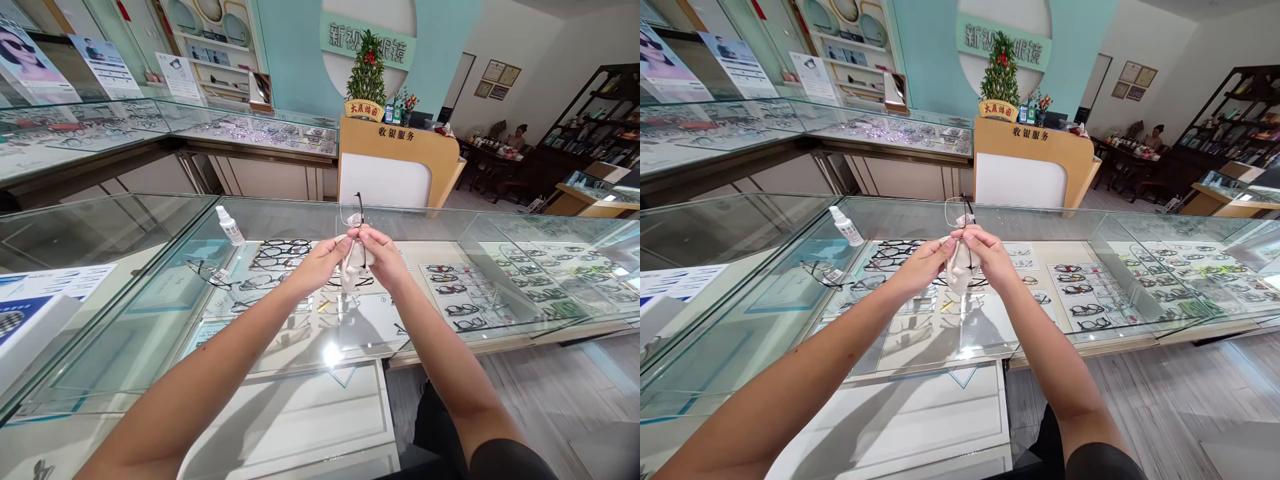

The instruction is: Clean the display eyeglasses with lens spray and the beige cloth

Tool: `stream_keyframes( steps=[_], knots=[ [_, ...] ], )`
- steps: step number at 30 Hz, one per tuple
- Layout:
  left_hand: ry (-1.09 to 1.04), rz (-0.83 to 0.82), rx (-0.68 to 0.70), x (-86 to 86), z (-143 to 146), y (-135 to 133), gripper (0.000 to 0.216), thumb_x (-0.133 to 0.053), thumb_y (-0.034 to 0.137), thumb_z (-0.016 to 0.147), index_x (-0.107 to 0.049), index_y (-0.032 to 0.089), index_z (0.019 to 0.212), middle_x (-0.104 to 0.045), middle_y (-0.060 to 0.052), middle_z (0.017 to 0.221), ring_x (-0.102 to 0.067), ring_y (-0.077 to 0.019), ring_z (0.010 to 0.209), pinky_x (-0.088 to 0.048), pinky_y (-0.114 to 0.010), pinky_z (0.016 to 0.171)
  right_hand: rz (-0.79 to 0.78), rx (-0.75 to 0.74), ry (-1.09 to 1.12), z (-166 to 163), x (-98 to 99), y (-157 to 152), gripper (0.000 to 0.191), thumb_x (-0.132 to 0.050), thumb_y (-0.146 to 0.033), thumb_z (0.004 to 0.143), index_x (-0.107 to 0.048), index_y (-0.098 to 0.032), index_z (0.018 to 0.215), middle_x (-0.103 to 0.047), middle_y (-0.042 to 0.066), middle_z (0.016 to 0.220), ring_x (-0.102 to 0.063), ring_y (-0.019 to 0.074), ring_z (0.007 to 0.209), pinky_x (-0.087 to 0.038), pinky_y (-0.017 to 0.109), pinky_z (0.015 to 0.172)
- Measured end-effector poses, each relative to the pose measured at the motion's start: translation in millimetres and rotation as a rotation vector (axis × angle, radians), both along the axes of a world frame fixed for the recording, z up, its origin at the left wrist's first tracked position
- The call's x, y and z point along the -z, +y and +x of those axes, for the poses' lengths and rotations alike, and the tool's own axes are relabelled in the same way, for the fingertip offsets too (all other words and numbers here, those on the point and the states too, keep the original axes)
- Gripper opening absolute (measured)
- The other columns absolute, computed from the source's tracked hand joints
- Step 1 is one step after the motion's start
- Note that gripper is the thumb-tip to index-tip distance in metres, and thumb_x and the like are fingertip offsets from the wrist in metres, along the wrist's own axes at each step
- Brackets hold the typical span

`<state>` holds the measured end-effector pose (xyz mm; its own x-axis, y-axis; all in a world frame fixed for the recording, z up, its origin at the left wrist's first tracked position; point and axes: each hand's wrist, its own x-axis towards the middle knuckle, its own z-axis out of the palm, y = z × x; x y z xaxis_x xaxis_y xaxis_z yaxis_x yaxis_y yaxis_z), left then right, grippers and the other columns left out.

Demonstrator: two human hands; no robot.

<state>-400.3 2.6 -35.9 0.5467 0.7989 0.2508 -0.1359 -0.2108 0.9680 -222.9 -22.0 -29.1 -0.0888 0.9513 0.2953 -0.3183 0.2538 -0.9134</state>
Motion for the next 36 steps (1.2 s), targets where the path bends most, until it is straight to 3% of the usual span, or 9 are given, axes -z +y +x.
stream_keyframes(
  steps=[8, 14, 23, 29, 36],
  knots=[
    [-0.046, -0.064, -0.08, -5.9, 4.7, -5.0, 0.073, -0.082, 0.089, 0.078, -0.062, 0.019, 0.079, -0.049, 0.004, 0.061, -0.038, -0.0103, 0.055, -0.031, -0.026, 0.052, -0.005, 0.01, -0.074, -5.8, 4.1, -0.2, 0.048, -0.089, -0.073, 0.082, -0.09, -0.029, 0.103, -0.07, 0.005, 0.109, -0.062, 0.0231, 0.111, -0.055, 0.035, 0.099],
    [-0.09, -0.071, -0.108, -6.7, 6.5, -4.9, 0.068, -0.088, 0.081, 0.078, -0.073, 0.017, 0.09, -0.061, 0.001, 0.069, -0.047, -0.0112, 0.06, -0.034, -0.025, 0.056, 0.039, -0.007, -0.053, -5.4, 7.0, 2.0, 0.039, -0.089, -0.067, 0.086, -0.091, -0.031, 0.101, -0.073, 0.004, 0.117, -0.062, 0.0239, 0.124, -0.05, 0.037, 0.113],
    [-0.051, -0.023, -0.072, -7.8, 1.1, -4.9, 0.052, -0.096, 0.061, 0.079, -0.073, 0.016, 0.093, -0.062, 0.001, 0.074, -0.048, -0.0123, 0.065, -0.034, -0.026, 0.061, -0.011, -0.019, -0.015, -5.1, 0.3, -2.7, 0.039, -0.091, -0.066, 0.084, -0.091, -0.03, 0.099, -0.07, 0.004, 0.11, -0.063, 0.0218, 0.106, -0.055, 0.035, 0.099],
    [-0.034, -0.028, -0.013, -6.3, 2.0, -2.4, 0.052, -0.102, 0.047, 0.071, -0.073, 0.016, 0.101, -0.058, 0.003, 0.075, -0.043, -0.0116, 0.065, -0.031, -0.026, 0.061, 0.023, 0.044, -0.025, -2.4, -1.3, 0.1, 0.04, -0.091, -0.067, 0.08, -0.088, -0.028, 0.087, -0.069, 0.006, 0.109, -0.063, 0.0246, 0.115, -0.054, 0.036, 0.102],
    [-0.019, -0.026, 0.047, -2.7, 2.0, 0.6, 0.059, -0.1, 0.045, 0.074, -0.073, 0.016, 0.118, -0.068, -0.001, 0.091, -0.057, -0.016, 0.078, -0.041, -0.026, 0.071, -0.03, 0.057, 0.04, -1.6, -2.0, 2.1, 0.042, -0.095, -0.065, 0.074, -0.087, -0.025, 0.086, -0.068, 0.006, 0.107, -0.063, 0.0236, 0.106, -0.055, 0.035, 0.094]
  ],
)
